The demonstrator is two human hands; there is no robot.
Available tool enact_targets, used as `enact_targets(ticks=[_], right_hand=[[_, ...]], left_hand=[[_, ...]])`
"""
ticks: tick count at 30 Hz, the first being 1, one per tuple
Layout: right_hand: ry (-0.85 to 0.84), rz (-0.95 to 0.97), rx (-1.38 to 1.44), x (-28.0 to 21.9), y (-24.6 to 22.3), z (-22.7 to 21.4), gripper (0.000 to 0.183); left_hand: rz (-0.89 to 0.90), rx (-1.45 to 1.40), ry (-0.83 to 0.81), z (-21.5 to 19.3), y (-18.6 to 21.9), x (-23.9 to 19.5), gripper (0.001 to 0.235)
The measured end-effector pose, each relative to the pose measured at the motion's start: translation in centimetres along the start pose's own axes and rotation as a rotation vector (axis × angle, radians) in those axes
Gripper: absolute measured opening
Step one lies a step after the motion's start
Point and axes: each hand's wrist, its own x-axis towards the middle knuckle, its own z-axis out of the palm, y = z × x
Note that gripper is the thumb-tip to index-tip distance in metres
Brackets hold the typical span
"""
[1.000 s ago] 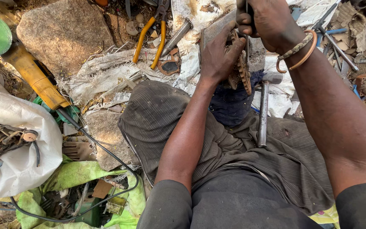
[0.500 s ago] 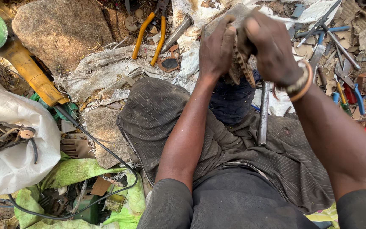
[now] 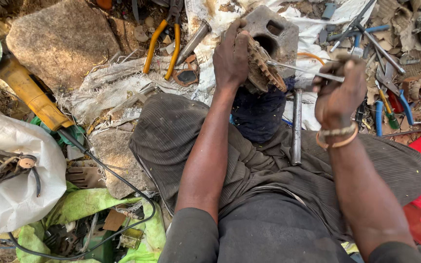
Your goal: The person sits on the ground and uses a wrench and hammer to work on a rusty metal gear resting on a stone block. They repeatedly strike the wrench with the hammer to loosen or adjust parts of the gear, occasionally rotating the gear to access different sections.
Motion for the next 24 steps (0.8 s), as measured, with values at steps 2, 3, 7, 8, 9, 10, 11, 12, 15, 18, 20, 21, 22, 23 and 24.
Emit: enact_targets(ticks=[2, 3, 7, 8, 9, 10, 11, 12, 15, 18, 20, 21, 22, 23, 24], right_hand=[[-0.013, 0.017, -0.068, 2.8, -0.8, 0.4, 0.021], [-0.052, 0.024, -0.137, 3.4, -1.5, 0.3, 0.021], [-0.114, 0.168, -0.428, 2.7, -4.3, -0.3, 0.03], [-0.106, 0.278, -0.454, 1.7, -4.4, -0.5, 0.031], [-0.097, 0.397, -0.48, 0.4, -4.4, -0.8, 0.032], [-0.089, 0.516, -0.505, -0.7, -4.0, -1.0, 0.034], [-0.095, 0.564, -0.498, -1.6, -3.6, -1.2, 0.034], [-0.101, 0.611, -0.49, -2.2, -3.0, -1.4, 0.034], [-0.158, 0.656, -0.396, -2.2, -1.2, -2.2, 0.03], [-0.304, 0.719, -0.388, 1.9, 0.6, -2.5, 0.03], [-0.378, 0.817, -0.378, 3.0, 1.5, -3.4, 0.03], [-0.39, 0.852, -0.356, 3.4, 1.4, -4.2, 0.029], [-0.402, 0.887, -0.333, 3.7, 1.3, -4.9, 0.029], [-0.401, 0.913, -0.356, 4.7, 1.0, -5.3, 0.027], [-0.4, 0.938, -0.38, 5.6, 0.8, -5.4, 0.025]], left_hand=[[-0.168, -0.006, -0.089, -0.3, 0.2, 0.1, 0.083], [-0.251, -0.01, -0.137, -0.3, 0.4, 0.1, 0.087], [-0.159, 0.006, -0.07, -0.4, 1.5, 0.6, 0.089], [-0.17, 0.009, -0.067, -0.3, 1.6, 0.8, 0.089], [-0.188, 0.013, -0.068, -0.5, 1.7, 0.5, 0.09], [-0.228, 0.022, -0.089, -0.6, 1.7, 0.4, 0.09], [-0.261, 0.028, -0.12, -0.7, 1.7, 0.4, 0.09], [-0.295, 0.034, -0.151, -0.8, 1.7, 0.4, 0.09], [-0.23, -0.029, -0.136, -0.6, 1.8, -0.1, 0.088], [-0.074, -0.058, -0.053, -0.9, 1.3, 0.7, 0.083], [-0.112, -0.015, -0.085, -1.5, 1.0, -0.3, 0.085], [-0.12, -0.004, -0.106, -1.3, 1.0, -0.4, 0.086], [-0.167, -0.017, -0.131, -1.2, 1.1, -0.8, 0.086], [-0.198, -0.033, -0.147, -0.9, 1.2, -0.1, 0.087], [-0.229, -0.05, -0.163, -0.6, 1.4, 0.6, 0.087]])
